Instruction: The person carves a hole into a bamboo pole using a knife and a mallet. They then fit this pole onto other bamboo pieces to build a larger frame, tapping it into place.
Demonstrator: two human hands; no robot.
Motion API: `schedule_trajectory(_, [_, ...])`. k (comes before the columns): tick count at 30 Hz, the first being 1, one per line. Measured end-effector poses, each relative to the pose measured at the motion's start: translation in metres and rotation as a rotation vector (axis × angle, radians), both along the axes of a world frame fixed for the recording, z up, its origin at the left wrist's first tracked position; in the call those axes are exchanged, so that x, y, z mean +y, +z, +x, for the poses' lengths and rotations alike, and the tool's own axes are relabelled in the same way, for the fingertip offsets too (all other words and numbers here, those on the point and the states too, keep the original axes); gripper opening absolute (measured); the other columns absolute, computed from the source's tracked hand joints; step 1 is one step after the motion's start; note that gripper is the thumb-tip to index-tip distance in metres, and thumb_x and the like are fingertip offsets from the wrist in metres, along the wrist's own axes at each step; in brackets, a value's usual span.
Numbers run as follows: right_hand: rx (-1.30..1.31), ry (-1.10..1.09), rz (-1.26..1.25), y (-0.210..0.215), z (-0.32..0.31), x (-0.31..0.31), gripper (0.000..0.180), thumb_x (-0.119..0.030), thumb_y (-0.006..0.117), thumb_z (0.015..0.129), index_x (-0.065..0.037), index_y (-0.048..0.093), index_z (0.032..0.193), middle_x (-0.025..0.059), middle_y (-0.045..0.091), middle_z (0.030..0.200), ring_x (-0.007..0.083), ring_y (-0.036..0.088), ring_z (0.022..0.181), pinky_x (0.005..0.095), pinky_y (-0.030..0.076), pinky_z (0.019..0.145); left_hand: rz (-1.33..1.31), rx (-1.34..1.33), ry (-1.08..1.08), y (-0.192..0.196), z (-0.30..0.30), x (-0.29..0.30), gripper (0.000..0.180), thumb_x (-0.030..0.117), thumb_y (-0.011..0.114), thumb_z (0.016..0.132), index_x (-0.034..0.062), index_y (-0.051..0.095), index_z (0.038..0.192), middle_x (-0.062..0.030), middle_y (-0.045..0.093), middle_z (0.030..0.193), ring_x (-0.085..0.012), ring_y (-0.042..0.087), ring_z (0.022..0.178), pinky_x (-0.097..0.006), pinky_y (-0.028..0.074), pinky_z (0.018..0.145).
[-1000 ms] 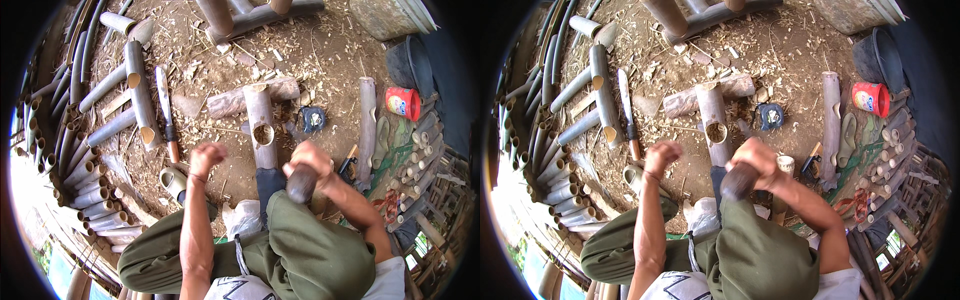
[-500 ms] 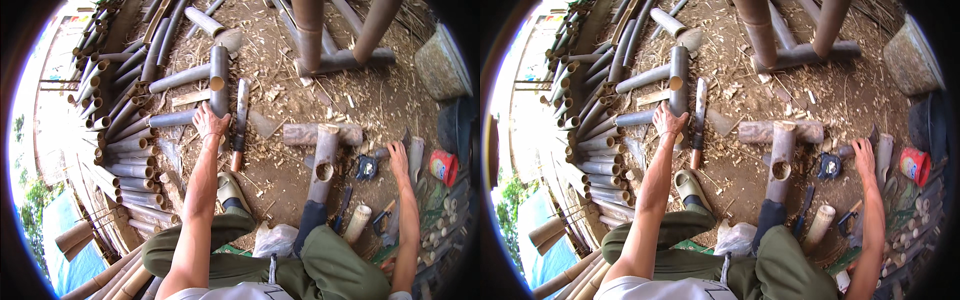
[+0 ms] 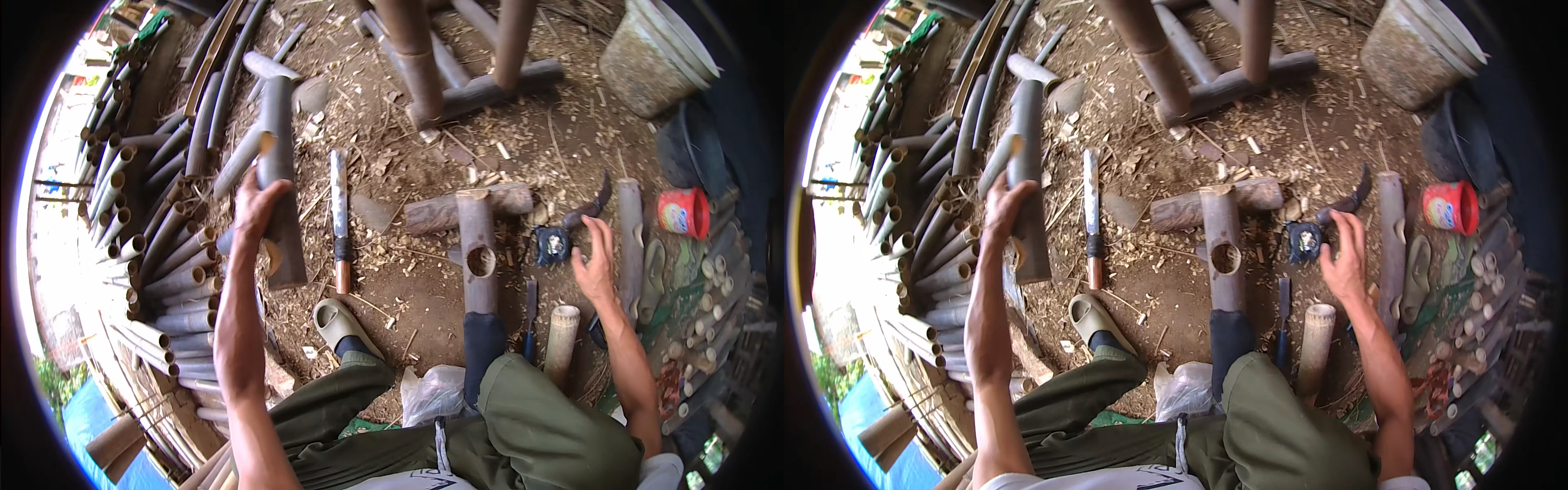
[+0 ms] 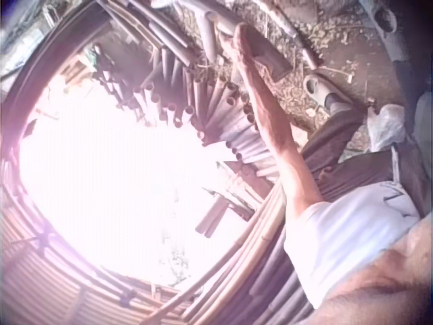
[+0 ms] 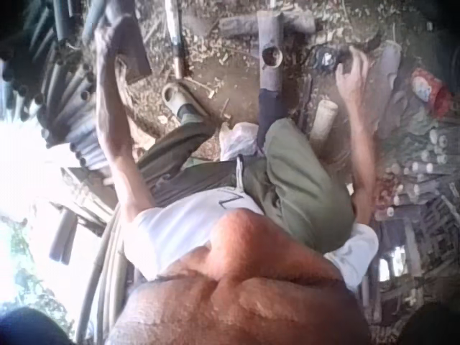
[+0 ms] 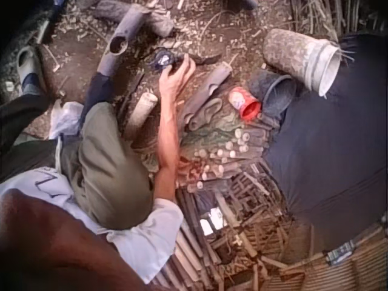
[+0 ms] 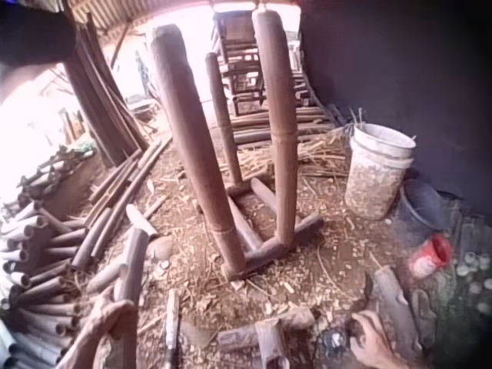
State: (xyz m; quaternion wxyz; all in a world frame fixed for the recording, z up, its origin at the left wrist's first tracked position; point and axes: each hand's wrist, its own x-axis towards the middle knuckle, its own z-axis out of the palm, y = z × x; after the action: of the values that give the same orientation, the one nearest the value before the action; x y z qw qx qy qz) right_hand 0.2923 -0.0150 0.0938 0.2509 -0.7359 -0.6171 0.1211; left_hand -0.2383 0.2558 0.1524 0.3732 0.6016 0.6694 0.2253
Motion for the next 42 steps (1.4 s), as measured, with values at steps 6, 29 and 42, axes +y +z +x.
schedule_trajectory(6, [0.273, 0.277, 0.135, 0.079, -0.072, 0.004, 0.071, -0.002, 0.069, 0.077, 0.001, 0.04, 0.142, 0.0205, 0.048, 0.133, 0.0304, 0.057, 0.113, 0.0394, 0.051, 0.098, 0.184, -0.593, 0.233, 0.164, 0.029, -0.073, 0.051, 0.04, 0.068, 0.087, -0.0023, 0.064, 0.115, -0.0077, 0.066, 0.093, -0.0128, 0.062, 0.084, -0.027, 0.051, 0.078])
schedule_trajectory(29, [0.803, 0.43, -0.181, 0.134, -0.156, 0.026, 0.094, -0.041, 0.074, 0.079, -0.001, 0.024, 0.149, 0.0214, 0.036, 0.148, 0.0337, 0.038, 0.137, 0.0424, 0.031, 0.116, 0.068, -0.974, -0.327, 0.209, 0.256, -0.192, 0.081, 0.05, 0.072, 0.079, -0.0154, 0.046, 0.119, -0.0237, 0.065, 0.1, -0.0244, 0.068, 0.087, -0.034, 0.054, 0.08])
schedule_trajectory(42, [0.778, 0.334, -0.19, 0.117, -0.163, 0.031, 0.079, -0.042, 0.064, 0.087, 0.0, 0.032, 0.145, 0.0215, 0.041, 0.145, 0.0332, 0.04, 0.136, 0.043, 0.031, 0.115, -0.017, -1.083, -0.394, 0.189, 0.229, -0.19, 0.09, 0.049, 0.07, 0.077, -0.0167, 0.034, 0.127, -0.0314, 0.062, 0.109, -0.0362, 0.065, 0.1, -0.038, 0.05, 0.093])
